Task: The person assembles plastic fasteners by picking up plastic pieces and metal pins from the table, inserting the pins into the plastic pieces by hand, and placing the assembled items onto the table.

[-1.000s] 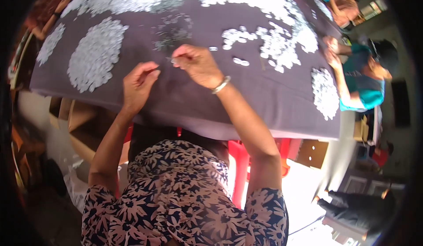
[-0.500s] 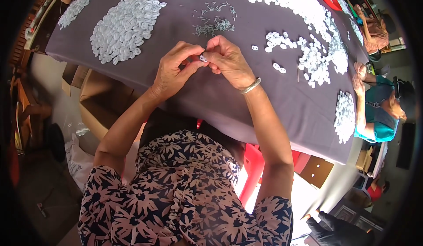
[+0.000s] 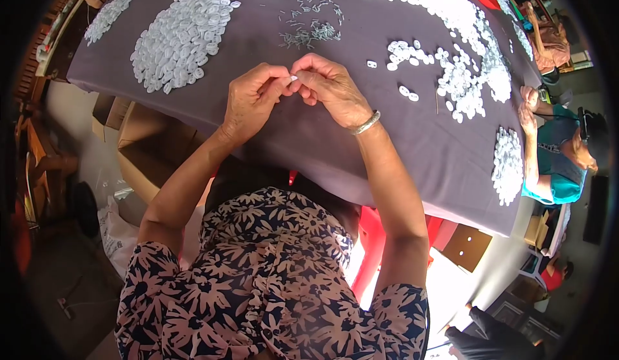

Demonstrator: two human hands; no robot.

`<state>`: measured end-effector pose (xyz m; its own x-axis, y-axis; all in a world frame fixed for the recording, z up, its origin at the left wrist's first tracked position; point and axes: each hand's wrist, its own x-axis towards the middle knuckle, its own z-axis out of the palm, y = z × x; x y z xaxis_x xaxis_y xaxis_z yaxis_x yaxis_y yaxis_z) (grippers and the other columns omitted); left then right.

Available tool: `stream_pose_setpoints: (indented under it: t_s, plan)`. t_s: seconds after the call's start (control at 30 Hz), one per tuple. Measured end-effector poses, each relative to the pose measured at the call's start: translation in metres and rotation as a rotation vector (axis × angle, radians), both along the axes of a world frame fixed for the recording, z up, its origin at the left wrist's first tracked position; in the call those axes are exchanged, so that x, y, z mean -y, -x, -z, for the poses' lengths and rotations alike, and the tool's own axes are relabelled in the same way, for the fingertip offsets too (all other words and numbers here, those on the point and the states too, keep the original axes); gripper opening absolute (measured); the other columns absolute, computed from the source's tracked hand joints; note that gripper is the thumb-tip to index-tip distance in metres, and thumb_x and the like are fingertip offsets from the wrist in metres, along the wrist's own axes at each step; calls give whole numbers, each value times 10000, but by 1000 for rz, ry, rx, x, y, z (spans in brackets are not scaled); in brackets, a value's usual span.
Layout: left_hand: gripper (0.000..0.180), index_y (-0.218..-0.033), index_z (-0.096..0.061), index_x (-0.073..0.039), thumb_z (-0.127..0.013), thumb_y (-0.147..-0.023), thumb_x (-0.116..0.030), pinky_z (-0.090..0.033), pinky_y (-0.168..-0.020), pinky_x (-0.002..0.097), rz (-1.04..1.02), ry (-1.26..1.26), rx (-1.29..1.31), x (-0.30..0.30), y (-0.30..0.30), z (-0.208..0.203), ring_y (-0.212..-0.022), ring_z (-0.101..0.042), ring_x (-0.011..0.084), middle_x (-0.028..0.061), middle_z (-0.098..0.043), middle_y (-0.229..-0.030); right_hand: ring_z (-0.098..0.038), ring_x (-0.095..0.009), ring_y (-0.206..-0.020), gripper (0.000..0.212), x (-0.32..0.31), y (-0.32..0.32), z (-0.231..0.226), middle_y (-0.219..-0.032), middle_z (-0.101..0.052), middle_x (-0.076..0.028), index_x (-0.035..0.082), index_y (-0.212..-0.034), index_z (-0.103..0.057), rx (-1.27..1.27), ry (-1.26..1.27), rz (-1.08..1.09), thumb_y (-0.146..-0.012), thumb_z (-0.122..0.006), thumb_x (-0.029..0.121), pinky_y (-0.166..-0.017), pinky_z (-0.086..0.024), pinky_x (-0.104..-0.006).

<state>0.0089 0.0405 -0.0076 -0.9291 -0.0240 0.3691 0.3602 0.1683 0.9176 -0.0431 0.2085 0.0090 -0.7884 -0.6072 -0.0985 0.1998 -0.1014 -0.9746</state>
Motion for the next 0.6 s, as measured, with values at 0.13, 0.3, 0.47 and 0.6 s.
stream_pose_setpoints:
  t_s: [0.13,0.3,0.47,0.6]
  plan:
    - [105,-939,-620,-13,-560,-931,-98,-485,-580,220,54,-236,199,4,1,2,-720,-611,90,41,-643,-822,-470,-34,-632,98,1,1,3,-787,-598,6,57,-948,-592,-68,15,16,-935,-547,143,-548,-389,-187]
    - [104,-955,-611,-2,-558,-930,-88,-483,-577,220,80,-304,243,2,0,-1,-723,-611,93,47,-640,-828,-468,-23,-620,98,3,-1,7,-769,-593,20,48,-938,-599,-204,-43,63,-925,-567,140,-538,-383,-174]
    - [104,-986,-607,-8,-559,-926,-78,-491,-587,223,112,-298,250,1,-1,2,-729,-615,96,50,-643,-843,-453,-22,-587,75,3,-3,6,-750,-583,25,40,-918,-615,-197,-56,73,-909,-545,68,-518,-372,-172]
    - [101,-996,-607,-11,-564,-909,-38,-499,-600,222,66,-218,177,-2,-5,2,-742,-620,92,50,-649,-860,-449,-20,-571,80,5,-5,7,-735,-583,21,34,-906,-611,-237,-10,103,-889,-534,45,-502,-368,-173]
